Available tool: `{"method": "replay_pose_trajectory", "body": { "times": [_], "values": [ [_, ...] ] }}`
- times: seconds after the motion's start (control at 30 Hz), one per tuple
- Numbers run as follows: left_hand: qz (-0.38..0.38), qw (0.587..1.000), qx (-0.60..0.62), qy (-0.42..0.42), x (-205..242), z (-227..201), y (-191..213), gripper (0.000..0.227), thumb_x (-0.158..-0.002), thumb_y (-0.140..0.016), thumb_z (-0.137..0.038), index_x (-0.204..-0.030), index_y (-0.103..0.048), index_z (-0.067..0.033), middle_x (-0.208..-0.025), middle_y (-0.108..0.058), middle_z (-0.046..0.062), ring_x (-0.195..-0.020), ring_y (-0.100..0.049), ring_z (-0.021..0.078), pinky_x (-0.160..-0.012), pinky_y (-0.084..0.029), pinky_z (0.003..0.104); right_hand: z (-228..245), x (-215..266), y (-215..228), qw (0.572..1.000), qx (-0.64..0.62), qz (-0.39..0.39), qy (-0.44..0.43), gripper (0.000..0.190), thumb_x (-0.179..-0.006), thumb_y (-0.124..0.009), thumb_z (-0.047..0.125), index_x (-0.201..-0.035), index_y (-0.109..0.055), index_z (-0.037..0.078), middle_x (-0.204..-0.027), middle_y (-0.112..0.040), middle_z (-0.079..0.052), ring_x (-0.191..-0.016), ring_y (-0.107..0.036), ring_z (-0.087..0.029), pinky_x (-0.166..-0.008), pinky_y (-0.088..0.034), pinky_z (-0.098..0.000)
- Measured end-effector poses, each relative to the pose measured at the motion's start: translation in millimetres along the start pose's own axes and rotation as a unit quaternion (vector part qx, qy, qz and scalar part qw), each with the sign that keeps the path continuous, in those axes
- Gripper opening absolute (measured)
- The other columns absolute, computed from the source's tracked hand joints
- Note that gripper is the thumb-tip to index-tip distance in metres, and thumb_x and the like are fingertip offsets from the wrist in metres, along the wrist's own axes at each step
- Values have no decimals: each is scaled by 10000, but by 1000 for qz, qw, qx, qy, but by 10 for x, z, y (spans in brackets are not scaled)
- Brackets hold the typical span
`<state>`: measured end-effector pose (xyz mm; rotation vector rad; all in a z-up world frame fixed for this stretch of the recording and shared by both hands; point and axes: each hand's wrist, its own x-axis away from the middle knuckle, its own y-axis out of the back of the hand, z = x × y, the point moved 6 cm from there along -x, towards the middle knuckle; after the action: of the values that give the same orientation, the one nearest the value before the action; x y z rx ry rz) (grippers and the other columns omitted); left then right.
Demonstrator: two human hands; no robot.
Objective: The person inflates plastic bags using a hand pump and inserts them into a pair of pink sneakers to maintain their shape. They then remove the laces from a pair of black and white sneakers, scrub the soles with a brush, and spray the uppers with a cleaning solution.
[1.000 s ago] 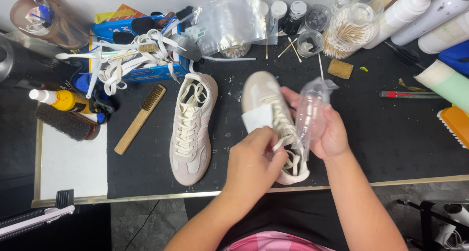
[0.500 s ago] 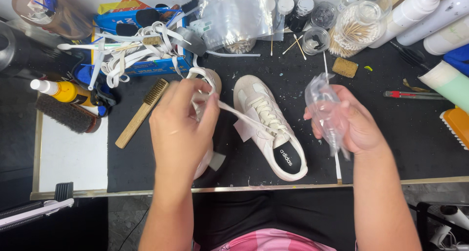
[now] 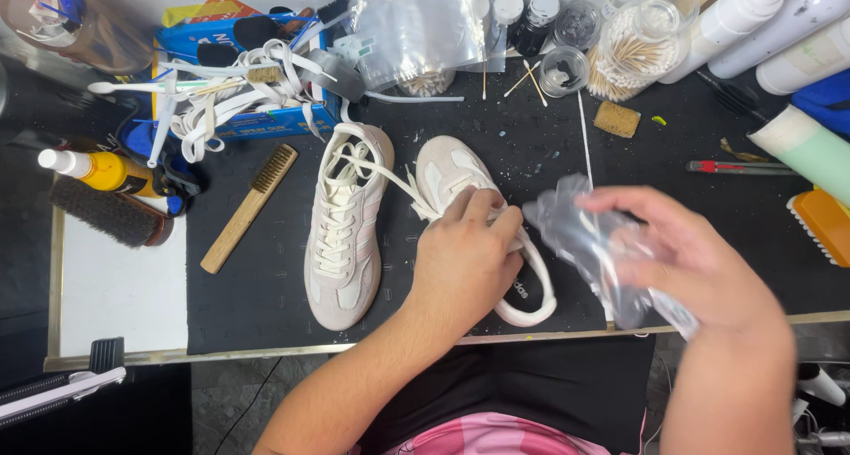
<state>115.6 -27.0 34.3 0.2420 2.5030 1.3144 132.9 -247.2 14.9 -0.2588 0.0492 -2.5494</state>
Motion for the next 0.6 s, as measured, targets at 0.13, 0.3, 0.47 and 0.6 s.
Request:
{"method": "replay_pose_trajectory", "body": {
  "times": [0.13, 0.3, 0.47, 0.6],
  "values": [
    [2, 1000, 11, -6, -117, 36, -67, 259, -737, -768, -191, -953, -708, -61, -1056, -697, 111, -893, -718, 307, -704, -589, 421, 174, 210, -250, 995, 48, 82, -29, 674, -822, -719, 3, -1470, -534, -20, -1483, -487, -107, -1015, -627, -146, -867, -543, -308],
    [18, 1000, 14, -1, -255, 34, -98, 205, -718, -753, -188, -855, -727, -37, -938, -724, 122, -748, -727, 321, -644, -588, 420, 131, 133, -234, 984, 131, 90, -75, 647, -821, -743, -1, -1450, -610, 81, -1355, -439, -73, -914, -592, -128, -791, -604, -306],
    [48, 999, -15, 7, -315, 22, -131, 197, -735, -759, -219, -786, -720, -33, -782, -700, 137, -677, -715, 327, -602, -578, 435, 136, -15, -327, 960, 225, 103, -130, 641, -827, -732, 81, -1462, -686, 160, -1250, -553, -56, -822, -637, -119, -681, -603, -267],
    [32, 999, -5, -6, -278, 56, -70, 210, -718, -762, -224, -773, -715, -27, -757, -694, 141, -682, -709, 338, -600, -573, 446, 64, -75, -332, 897, 339, 26, -282, 444, -866, -808, 233, -1297, -701, 207, -903, -633, -118, -689, -615, -204, -600, -543, -328]
  ]
}}
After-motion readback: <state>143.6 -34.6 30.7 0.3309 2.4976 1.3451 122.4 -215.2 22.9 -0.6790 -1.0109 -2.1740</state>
